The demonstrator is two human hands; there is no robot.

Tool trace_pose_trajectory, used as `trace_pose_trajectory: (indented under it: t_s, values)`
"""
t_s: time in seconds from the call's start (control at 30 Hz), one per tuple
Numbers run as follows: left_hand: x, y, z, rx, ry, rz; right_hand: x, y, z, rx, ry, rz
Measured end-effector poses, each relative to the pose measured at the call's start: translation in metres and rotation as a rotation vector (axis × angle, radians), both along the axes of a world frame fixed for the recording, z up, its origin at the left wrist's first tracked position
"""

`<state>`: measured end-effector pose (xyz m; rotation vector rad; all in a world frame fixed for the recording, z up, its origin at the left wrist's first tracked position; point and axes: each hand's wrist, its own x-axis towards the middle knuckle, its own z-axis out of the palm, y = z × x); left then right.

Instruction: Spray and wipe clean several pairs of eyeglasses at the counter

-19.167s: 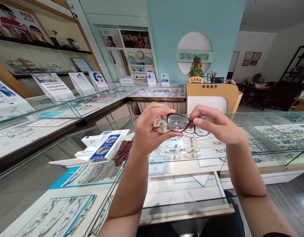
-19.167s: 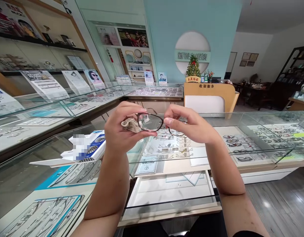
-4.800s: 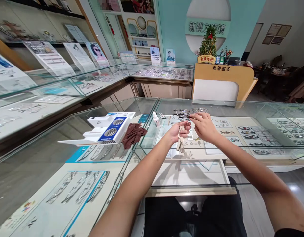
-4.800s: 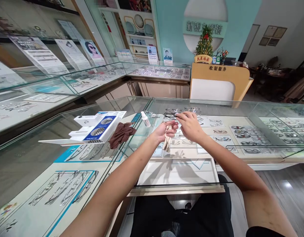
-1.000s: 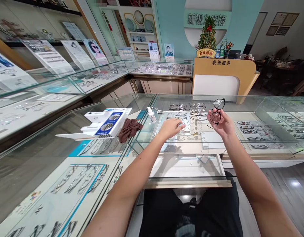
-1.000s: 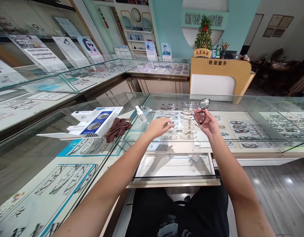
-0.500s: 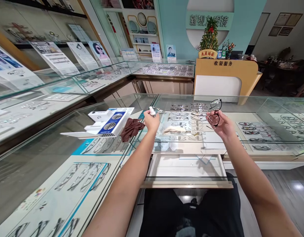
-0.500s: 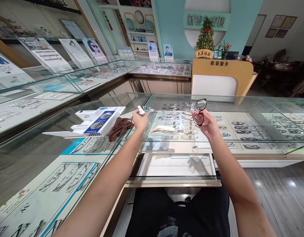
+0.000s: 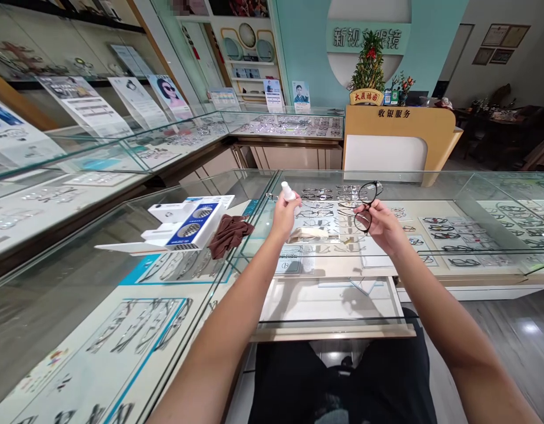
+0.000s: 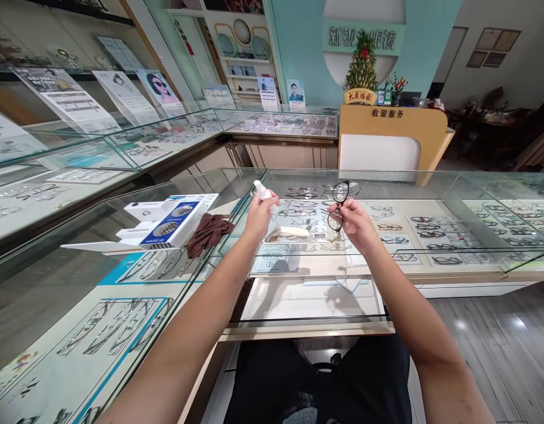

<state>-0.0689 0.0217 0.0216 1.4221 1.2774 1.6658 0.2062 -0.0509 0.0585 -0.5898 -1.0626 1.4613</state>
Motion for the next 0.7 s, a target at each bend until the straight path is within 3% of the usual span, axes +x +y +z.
trace_pose_trajectory:
  t_s: [0.13, 0.3, 0.37, 0.53, 0.7]
  values:
    - [0.022, -0.030, 0.016, -0.070, -0.065, -0.403, -0.012, -0.005, -0.009, 0.013, -0.096, 0.032]
    - [0.031, -0.051, 0.030, -0.214, 0.022, -0.652, -0.023, -0.011, -0.015, 0.004, -0.129, 0.088]
    - [0.035, -0.052, 0.029, -0.187, -0.004, -0.640, -0.025, -0.012, -0.016, -0.004, -0.126, 0.102]
    - [0.043, -0.047, 0.016, -0.011, 0.181, -0.352, -0.030, -0.015, -0.018, -0.008, -0.140, 0.117]
    - [0.047, -0.049, 0.008, -0.032, 0.323, -0.340, -0.035, -0.019, -0.019, -0.006, -0.162, 0.152]
